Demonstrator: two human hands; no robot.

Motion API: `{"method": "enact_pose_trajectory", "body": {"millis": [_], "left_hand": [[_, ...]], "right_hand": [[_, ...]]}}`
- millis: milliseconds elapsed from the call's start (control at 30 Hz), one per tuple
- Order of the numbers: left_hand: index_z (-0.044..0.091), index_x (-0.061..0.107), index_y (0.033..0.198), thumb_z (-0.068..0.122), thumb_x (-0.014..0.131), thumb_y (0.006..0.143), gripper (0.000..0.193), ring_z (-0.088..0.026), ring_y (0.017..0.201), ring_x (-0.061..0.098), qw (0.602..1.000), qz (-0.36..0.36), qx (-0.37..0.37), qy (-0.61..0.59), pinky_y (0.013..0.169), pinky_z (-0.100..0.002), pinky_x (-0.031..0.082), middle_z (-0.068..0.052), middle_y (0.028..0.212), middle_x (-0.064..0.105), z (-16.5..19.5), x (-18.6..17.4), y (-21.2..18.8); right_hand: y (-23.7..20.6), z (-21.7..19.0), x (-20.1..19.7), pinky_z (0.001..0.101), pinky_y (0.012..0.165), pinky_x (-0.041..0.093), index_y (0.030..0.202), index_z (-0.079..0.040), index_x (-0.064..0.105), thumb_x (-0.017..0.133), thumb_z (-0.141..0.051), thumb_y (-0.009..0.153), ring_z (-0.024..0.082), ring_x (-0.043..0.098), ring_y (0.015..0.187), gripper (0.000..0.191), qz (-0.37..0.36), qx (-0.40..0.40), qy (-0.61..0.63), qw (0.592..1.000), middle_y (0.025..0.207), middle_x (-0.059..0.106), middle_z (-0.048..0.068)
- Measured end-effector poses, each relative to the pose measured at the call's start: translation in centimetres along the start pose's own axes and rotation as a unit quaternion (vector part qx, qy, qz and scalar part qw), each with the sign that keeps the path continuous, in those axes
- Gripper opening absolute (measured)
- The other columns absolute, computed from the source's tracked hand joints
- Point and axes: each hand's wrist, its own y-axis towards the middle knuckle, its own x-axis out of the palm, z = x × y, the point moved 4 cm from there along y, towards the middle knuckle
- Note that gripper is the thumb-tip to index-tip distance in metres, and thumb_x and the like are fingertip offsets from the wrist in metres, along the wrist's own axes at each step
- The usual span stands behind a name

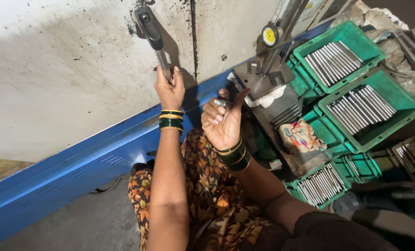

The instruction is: The person operates a metal press machine to process cylindrical metal rods. They open the machine door, place a rod into the press, close the door, and activate the press. After processing, they remove the rod and place it into a green crate. This cycle is repeated multiple times.

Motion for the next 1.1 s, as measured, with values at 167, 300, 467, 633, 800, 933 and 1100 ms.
{"method": "enact_pose_trajectory", "body": {"millis": [167,300,467,633,800,933,1100], "left_hand": [[0.003,0.053,0.093,0.01,0.066,0.102,0.017,-0.01,0.052,0.04,1.0,0.003,0.006,0.01,0.05,-0.03,0.035,0.0,0.06,0.045,0.1,0.1,0.1],[0.003,0.054,0.095,0.011,0.065,0.102,0.015,-0.009,0.052,0.04,1.0,0.001,-0.003,0.005,0.05,-0.029,0.036,0.0,0.06,0.045,0.3,0.2,0.1],[0.003,0.056,0.097,0.012,0.065,0.101,0.014,-0.008,0.054,0.041,1.0,-0.007,-0.012,-0.004,0.05,-0.029,0.036,0.002,0.061,0.047,0.9,0.0,0.1],[0.004,0.056,0.098,0.012,0.065,0.102,0.014,-0.007,0.057,0.041,1.0,-0.015,-0.021,-0.004,0.053,-0.027,0.038,0.002,0.063,0.045,1.3,-0.2,-0.3],[0.004,0.057,0.1,0.013,0.065,0.101,0.012,-0.006,0.057,0.042,0.999,-0.017,-0.029,-0.017,0.053,-0.026,0.038,0.003,0.064,0.048,1.4,-0.4,-0.6],[0.004,0.058,0.101,0.012,0.065,0.101,0.011,-0.005,0.059,0.044,0.999,-0.026,-0.018,-0.032,0.055,-0.026,0.04,0.005,0.067,0.053,1.7,-0.6,-0.9],[0.004,0.058,0.101,0.012,0.067,0.1,0.012,-0.006,0.061,0.043,0.998,-0.032,-0.039,-0.033,0.056,-0.026,0.04,0.003,0.068,0.051,1.6,-0.9,-1.2]], "right_hand": [[0.0,-0.2,-0.3,0.0231,0.066,0.044,0.113,-0.015,0.069,0.049,-0.064,0.103,0.013,0.051,0.081,0.054,0.035,-0.021,-0.047,0.998,0.089,0.056,0.0],[-0.1,-0.1,-0.6,0.0241,0.072,0.046,0.122,-0.017,0.065,0.05,-0.053,0.109,0.014,0.055,0.095,0.041,0.078,-0.041,-0.13,0.988,0.109,0.062,0.002],[-0.5,0.3,-0.2,0.0274,0.08,0.047,0.134,-0.02,0.057,0.049,-0.05,0.107,0.017,0.059,0.107,0.041,0.063,-0.034,-0.224,0.972,0.127,0.065,0.007],[-1.3,0.3,0.9,0.028,0.084,0.047,0.132,-0.019,0.054,0.052,-0.046,0.109,0.018,0.059,0.113,0.036,0.049,-0.031,-0.272,0.96,0.138,0.062,0.01],[-2.3,0.2,3.2,0.027,0.082,0.046,0.126,-0.018,0.054,0.057,-0.035,0.109,0.018,0.06,0.114,0.026,0.03,-0.048,-0.36,0.931,0.144,0.06,0.01],[-3.4,0.4,5.1,0.0275,0.083,0.047,0.124,-0.015,0.056,0.06,-0.023,0.108,0.019,0.061,0.114,0.019,0.025,-0.033,-0.408,0.912,0.144,0.06,0.013],[-4.6,0.7,6.3,0.0282,0.081,0.048,0.12,-0.012,0.057,0.061,-0.018,0.106,0.021,0.064,0.109,0.015,0.036,-0.018,-0.437,0.899,0.141,0.061,0.016]]}}
